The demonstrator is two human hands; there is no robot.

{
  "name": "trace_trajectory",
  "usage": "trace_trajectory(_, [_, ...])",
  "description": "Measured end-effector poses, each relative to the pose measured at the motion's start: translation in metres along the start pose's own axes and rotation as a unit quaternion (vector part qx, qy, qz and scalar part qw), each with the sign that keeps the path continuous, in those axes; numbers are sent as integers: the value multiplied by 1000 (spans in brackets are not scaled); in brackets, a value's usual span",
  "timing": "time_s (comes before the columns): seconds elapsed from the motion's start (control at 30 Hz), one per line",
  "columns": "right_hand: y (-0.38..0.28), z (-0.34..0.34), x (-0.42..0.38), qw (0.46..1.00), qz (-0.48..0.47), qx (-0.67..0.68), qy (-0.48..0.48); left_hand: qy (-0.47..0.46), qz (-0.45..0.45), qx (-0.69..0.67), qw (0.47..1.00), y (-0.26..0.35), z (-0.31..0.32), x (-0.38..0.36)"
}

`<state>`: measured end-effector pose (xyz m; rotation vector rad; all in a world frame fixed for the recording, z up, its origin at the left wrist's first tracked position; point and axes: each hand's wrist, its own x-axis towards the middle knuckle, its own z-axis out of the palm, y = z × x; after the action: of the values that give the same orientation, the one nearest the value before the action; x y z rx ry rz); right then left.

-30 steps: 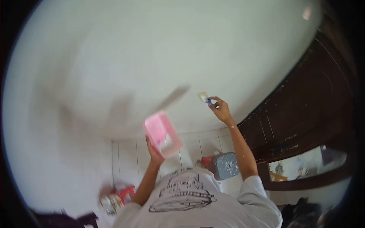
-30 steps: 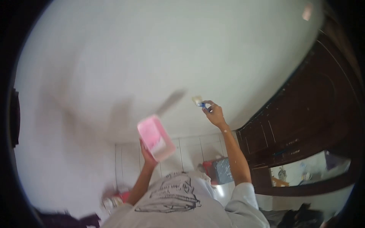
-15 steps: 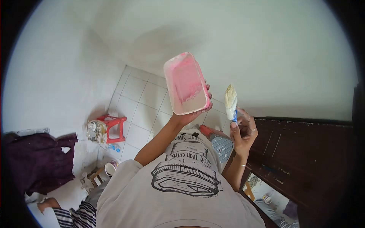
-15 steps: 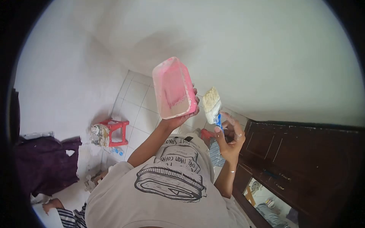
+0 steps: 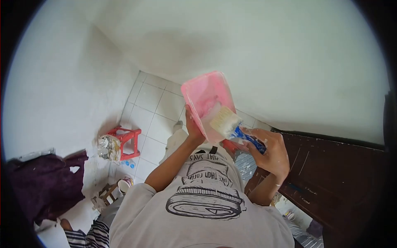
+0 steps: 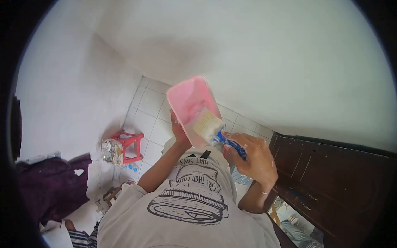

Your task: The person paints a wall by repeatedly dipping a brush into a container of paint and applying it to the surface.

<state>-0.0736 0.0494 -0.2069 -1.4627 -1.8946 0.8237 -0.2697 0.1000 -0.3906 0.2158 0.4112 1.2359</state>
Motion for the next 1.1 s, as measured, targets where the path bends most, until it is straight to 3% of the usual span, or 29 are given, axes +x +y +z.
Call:
trace_trajectory(0.07, [-18, 17, 15, 999, 50, -8, -1, 23, 22, -7, 999, 16, -13, 13])
trace_trajectory(0.13, [-32, 23, 21, 993, 110, -46, -1, -22, -5, 1, 1000, 29, -18, 25])
trace_trajectory(0.3, [-39, 47, 27, 988, 117, -78, 57, -33, -11, 88, 995, 53, -15, 35])
trace_trajectory(0.47, [-40, 90, 42, 980, 181, -68, 35, 4, -71, 86, 994, 55, -48, 31])
trace_trajectory(0.53, [-38, 99, 39, 980, 181, -74, 41, 14, -66, 158, 985, 57, -50, 31])
trace_trajectory(0.6, [-44, 99, 42, 974, 220, -39, 31, -14, -66, 124, 990, 72, -42, 30])
trace_trajectory(0.7, [-38, 104, 37, 987, 145, -16, 73, -30, -63, 95, 993, 80, -41, 37])
trace_trajectory(0.8, [-53, 104, 46, 977, 210, -39, 29, -33, -95, 92, 991, 87, -59, 33])
trace_trajectory(0.87, [-44, 113, 49, 979, 201, -36, 22, -52, -122, 85, 987, 90, -69, 34])
trace_trajectory(1.03, [-44, 116, 50, 988, 147, 8, 34, -29, -33, 163, 986, 105, -56, 36])
trace_trajectory(1.1, [-37, 126, 53, 992, 126, 0, 30, -35, -41, 160, 986, 102, -53, 32])
